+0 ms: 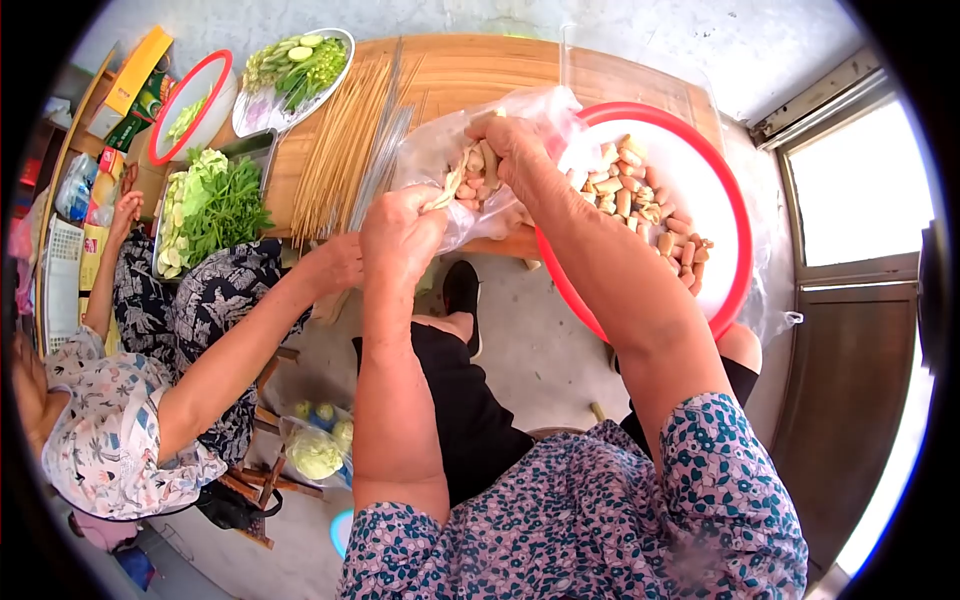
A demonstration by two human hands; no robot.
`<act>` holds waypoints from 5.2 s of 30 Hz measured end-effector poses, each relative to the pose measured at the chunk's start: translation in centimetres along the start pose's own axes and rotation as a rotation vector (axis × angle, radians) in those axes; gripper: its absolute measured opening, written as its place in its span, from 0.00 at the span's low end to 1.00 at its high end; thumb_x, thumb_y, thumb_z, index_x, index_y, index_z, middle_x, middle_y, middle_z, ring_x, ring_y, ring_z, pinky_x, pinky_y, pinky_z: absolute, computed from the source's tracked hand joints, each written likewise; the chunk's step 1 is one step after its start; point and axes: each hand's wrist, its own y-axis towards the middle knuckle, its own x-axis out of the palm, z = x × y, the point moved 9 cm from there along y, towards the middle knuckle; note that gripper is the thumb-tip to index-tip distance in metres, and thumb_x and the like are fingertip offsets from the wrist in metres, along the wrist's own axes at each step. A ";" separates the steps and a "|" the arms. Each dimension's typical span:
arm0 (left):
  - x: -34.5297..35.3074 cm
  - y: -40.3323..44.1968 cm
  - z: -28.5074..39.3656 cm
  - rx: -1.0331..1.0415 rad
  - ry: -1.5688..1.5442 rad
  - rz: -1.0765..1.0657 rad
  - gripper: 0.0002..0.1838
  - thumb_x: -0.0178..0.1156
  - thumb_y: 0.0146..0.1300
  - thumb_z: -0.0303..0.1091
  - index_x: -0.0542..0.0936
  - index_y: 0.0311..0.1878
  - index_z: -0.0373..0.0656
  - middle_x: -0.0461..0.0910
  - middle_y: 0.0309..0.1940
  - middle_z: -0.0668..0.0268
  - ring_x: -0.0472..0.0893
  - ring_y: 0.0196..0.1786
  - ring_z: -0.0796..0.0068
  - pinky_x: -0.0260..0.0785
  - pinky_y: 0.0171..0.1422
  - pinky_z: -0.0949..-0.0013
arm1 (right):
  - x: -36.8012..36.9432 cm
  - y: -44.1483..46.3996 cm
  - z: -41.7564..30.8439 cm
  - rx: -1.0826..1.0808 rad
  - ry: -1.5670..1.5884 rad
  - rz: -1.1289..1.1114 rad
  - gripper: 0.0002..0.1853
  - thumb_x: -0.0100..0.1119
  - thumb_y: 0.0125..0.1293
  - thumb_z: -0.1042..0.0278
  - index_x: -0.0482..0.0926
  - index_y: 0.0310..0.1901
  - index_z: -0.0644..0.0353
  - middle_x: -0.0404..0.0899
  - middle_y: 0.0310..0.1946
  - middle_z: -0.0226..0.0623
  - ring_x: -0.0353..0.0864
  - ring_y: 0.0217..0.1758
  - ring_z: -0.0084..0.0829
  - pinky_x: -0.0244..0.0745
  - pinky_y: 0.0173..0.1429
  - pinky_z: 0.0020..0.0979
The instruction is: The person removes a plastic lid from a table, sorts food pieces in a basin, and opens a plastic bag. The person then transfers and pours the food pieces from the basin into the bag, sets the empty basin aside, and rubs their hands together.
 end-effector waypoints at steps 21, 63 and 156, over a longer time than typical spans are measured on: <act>-1.1 -0.6 4.2 0.206 -0.742 0.043 0.27 0.56 0.58 0.26 0.68 0.63 0.35 0.71 0.59 0.55 0.65 0.18 0.92 0.52 0.17 0.88 | -9.9 -12.6 -6.2 -1.098 -0.942 0.089 0.08 0.62 0.56 0.67 0.81 0.30 0.62 0.80 0.23 0.44 0.80 0.27 0.41 0.75 0.35 0.35; -2.3 -5.8 4.6 0.335 -1.254 0.000 0.36 0.59 0.56 0.26 0.56 0.68 0.31 0.55 0.66 0.40 0.65 0.18 0.85 0.57 0.20 0.85 | -16.4 -12.4 3.0 0.000 0.365 -0.214 0.10 0.59 0.60 0.72 0.73 0.43 0.62 0.78 0.32 0.36 0.75 0.21 0.23 0.61 0.15 0.19; 0.3 -6.2 8.5 0.409 -1.230 -0.096 0.31 0.50 0.63 0.23 0.53 0.68 0.31 0.55 0.65 0.33 0.65 0.17 0.86 0.58 0.19 0.85 | -12.0 -4.7 4.4 -0.085 -0.152 -0.152 0.26 0.65 0.56 0.48 0.77 0.49 0.60 0.78 0.29 0.34 0.75 0.27 0.25 0.73 0.27 0.30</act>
